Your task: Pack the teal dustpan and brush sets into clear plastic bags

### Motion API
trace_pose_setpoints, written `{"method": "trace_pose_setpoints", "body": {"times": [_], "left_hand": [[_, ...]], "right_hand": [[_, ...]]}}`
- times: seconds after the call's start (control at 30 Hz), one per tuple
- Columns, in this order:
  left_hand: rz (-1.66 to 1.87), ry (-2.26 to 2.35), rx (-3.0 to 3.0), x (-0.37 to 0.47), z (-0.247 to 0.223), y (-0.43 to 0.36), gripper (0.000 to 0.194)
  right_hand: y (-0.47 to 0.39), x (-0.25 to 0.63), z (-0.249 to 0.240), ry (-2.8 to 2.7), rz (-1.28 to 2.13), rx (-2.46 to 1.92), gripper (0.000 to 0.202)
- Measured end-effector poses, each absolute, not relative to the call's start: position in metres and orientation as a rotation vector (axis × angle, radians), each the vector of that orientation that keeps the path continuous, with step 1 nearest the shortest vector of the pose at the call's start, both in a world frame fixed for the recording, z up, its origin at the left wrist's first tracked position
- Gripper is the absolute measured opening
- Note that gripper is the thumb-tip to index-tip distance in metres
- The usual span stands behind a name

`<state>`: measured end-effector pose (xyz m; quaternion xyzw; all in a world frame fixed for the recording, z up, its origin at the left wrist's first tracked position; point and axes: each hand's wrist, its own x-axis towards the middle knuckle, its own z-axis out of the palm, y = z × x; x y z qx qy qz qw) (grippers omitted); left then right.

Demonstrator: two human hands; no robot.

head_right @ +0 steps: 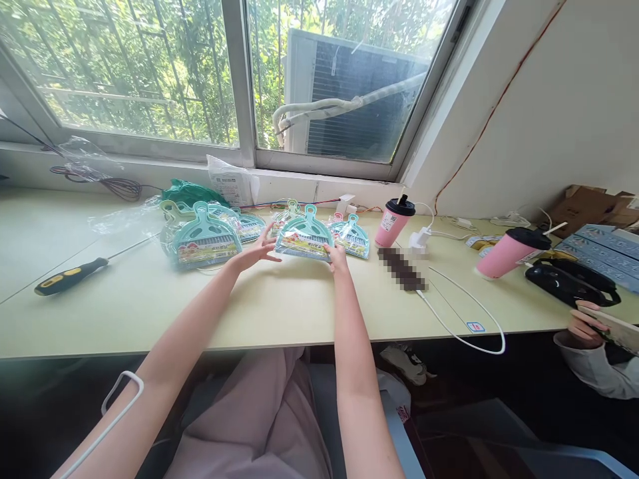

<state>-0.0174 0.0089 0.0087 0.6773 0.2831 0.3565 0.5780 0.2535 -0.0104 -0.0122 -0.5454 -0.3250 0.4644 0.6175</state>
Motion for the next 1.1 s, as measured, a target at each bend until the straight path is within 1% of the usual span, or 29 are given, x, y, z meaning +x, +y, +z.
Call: {"method": "trace_pose_setpoints", "body": {"times": [0.07, 0.1, 0.13, 0.17, 0.23, 0.27, 0.3, 0.33, 0.4, 0.53, 0.6, 0.67, 0.77, 0.83, 1.03, 1.1], "left_hand": [[0.814, 0.685, 1.682, -0.015, 0.01, 0.007, 0.111], [0.8, 0.698, 1.736, -0.013, 0.01, 0.006, 0.113], [0.808, 0.702, 1.79, -0.01, 0.009, 0.006, 0.11], [0.836, 0.704, 1.829, -0.007, 0.007, 0.006, 0.099], [0.931, 0.731, 1.837, -0.001, 0.003, 0.008, 0.068], [0.981, 0.756, 1.809, 0.001, 0.001, 0.009, 0.056], [1.026, 0.782, 1.763, 0.003, -0.001, 0.01, 0.05], [1.067, 0.798, 1.709, 0.004, -0.002, 0.012, 0.048], [1.136, 0.798, 1.599, 0.005, -0.003, 0.013, 0.054], [1.247, 0.833, 1.417, 0.007, -0.002, 0.012, 0.081], [1.26, 0.881, 1.372, 0.007, -0.001, 0.012, 0.083], [1.234, 0.931, 1.347, 0.008, -0.001, 0.013, 0.076], [1.117, 0.998, 1.372, 0.007, -0.001, 0.017, 0.052], [1.039, 1.036, 1.398, 0.006, -0.004, 0.02, 0.041], [1.076, 1.027, 1.442, 0.005, -0.02, 0.033, 0.025], [1.132, 1.011, 1.483, 0.004, -0.026, 0.038, 0.026]], "right_hand": [[-0.006, 0.257, -0.016, -0.691, 1.019, -1.269, 0.024], [-0.005, 0.258, -0.017, -0.669, 1.006, -1.279, 0.023], [-0.004, 0.258, -0.018, -0.652, 0.999, -1.286, 0.023], [-0.004, 0.257, -0.019, -0.642, 0.997, -1.287, 0.023], [-0.005, 0.255, -0.019, -0.652, 1.011, -1.269, 0.023], [-0.005, 0.254, -0.018, -0.669, 1.021, -1.252, 0.023], [-0.006, 0.252, -0.018, -0.687, 1.03, -1.234, 0.022], [-0.006, 0.25, -0.017, -0.705, 1.036, -1.218, 0.022], [-0.007, 0.247, -0.017, -0.726, 1.041, -1.199, 0.023], [-0.008, 0.244, -0.017, -0.789, 1.037, -1.133, 0.031], [-0.008, 0.243, -0.017, -0.839, 1.03, -1.096, 0.035], [-0.008, 0.243, -0.018, -0.901, 1.028, -1.075, 0.037], [-0.008, 0.243, -0.019, -0.98, 1.027, -1.049, 0.038], [-0.009, 0.244, -0.019, -0.999, 1.025, -1.037, 0.042], [-0.015, 0.241, -0.01, -1.065, 0.995, -1.063, 0.05], [-0.019, 0.238, -0.007, -1.137, 0.957, -1.069, 0.049]]}}
